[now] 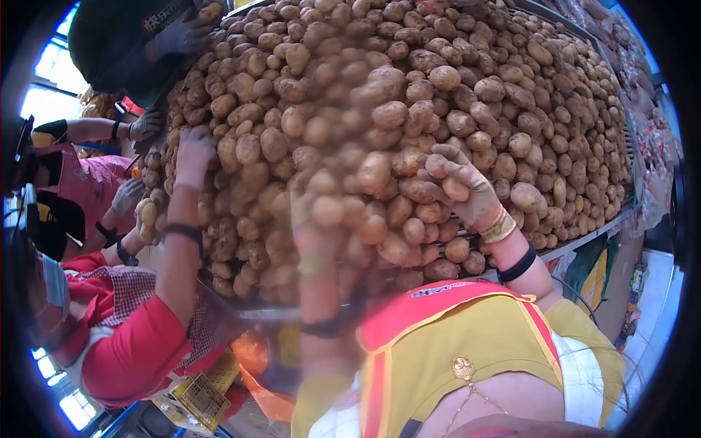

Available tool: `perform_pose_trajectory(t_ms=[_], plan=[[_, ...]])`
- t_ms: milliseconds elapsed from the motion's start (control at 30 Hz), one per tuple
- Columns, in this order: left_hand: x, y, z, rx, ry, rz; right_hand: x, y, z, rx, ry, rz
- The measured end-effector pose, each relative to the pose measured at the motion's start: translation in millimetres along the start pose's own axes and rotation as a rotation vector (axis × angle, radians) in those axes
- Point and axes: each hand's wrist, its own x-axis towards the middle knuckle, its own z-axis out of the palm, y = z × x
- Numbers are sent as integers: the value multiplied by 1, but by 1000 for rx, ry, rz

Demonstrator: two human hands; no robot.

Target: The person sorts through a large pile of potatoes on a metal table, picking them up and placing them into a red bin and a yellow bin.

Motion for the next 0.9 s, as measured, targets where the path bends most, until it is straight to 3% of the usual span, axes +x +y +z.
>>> perform_pose_trajectory(t_ms=[67,167,267,367,433,500,600,667,767,867,900], plan=[[-20,-11,-13,240,-37,137,7,11,21,-68,-57,-114],[-38,-32,-32,542,-72,281,17,44,52,-666,43,-376],[-48,-54,-45,644,-100,280,26,67,79,-1365,-319,-879],[-54,-67,-60,592,-123,210,27,81,99,-1654,-606,-739],[-62,-72,-70,475,-149,148,55,76,87,-1468,-484,-785],[-73,-70,-75,243,-200,79,91,54,100,-1589,-339,-766],[-84,-45,-61,-261,-328,-25,130,49,90,-2202,-391,-235],[-93,-30,-53,-598,-406,-101,132,53,70,-2038,-415,-229],[-112,-59,-73,-830,-356,-220,128,45,52,-1918,-498,-225],[-124,-66,-76,-492,-250,-205,122,40,54,-1897,-536,-174],[-125,-55,-71,-214,-271,-145,117,49,59,-1959,-505,-273]])
